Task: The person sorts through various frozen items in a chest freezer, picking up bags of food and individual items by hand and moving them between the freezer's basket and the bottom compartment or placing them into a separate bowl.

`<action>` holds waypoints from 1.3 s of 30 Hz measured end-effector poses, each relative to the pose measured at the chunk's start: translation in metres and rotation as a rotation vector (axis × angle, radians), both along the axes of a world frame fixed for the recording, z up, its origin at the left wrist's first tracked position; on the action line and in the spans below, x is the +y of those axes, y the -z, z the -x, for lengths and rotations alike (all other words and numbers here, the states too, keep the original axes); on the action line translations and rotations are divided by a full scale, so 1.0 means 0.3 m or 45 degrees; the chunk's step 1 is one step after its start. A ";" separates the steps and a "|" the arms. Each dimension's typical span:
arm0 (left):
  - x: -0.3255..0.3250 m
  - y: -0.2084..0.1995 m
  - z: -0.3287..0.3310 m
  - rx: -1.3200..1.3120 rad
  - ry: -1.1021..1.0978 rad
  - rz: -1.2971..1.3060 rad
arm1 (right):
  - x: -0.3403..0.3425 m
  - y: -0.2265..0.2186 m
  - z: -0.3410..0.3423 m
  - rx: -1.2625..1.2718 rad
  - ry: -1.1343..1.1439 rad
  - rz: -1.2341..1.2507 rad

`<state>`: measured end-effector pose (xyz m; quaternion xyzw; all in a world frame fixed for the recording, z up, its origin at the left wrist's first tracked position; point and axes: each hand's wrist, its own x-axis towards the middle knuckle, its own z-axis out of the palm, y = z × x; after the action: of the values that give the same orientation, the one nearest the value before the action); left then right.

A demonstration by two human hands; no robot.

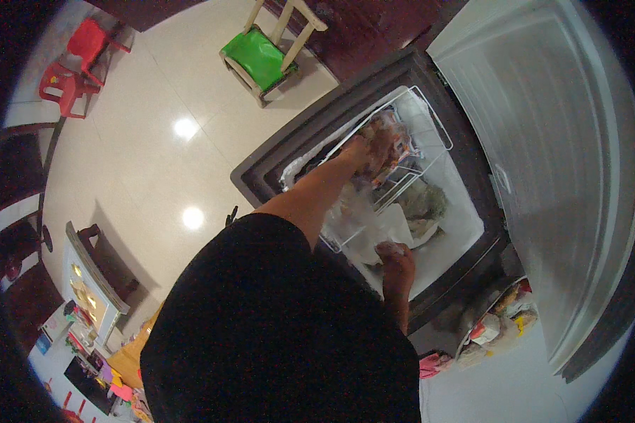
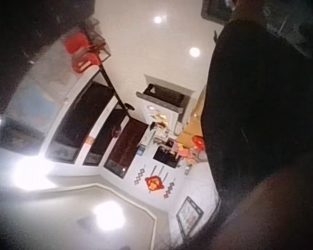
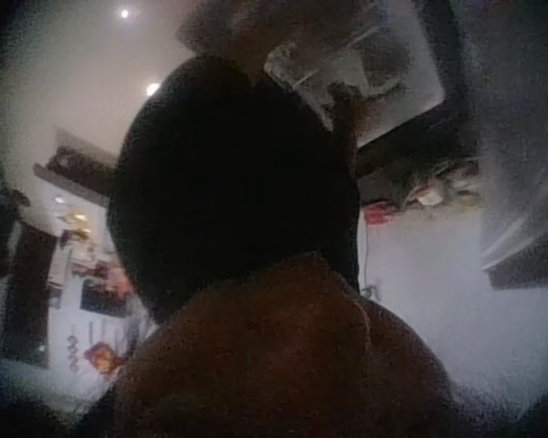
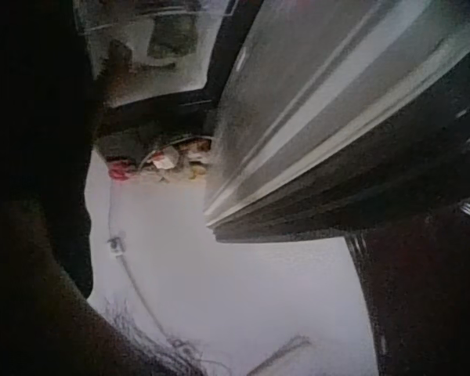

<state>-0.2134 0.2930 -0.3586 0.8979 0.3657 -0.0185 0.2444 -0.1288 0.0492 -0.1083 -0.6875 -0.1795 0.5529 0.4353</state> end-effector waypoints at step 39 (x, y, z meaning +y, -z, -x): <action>-0.304 -0.642 0.238 -0.772 -0.093 1.399 | 0.057 0.063 -0.069 0.340 0.420 -0.266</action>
<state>-0.2847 0.2017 -0.1660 0.5934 0.2477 0.0602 0.7635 -0.1081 0.0664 -0.1272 -0.5796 -0.0618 0.5389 0.6082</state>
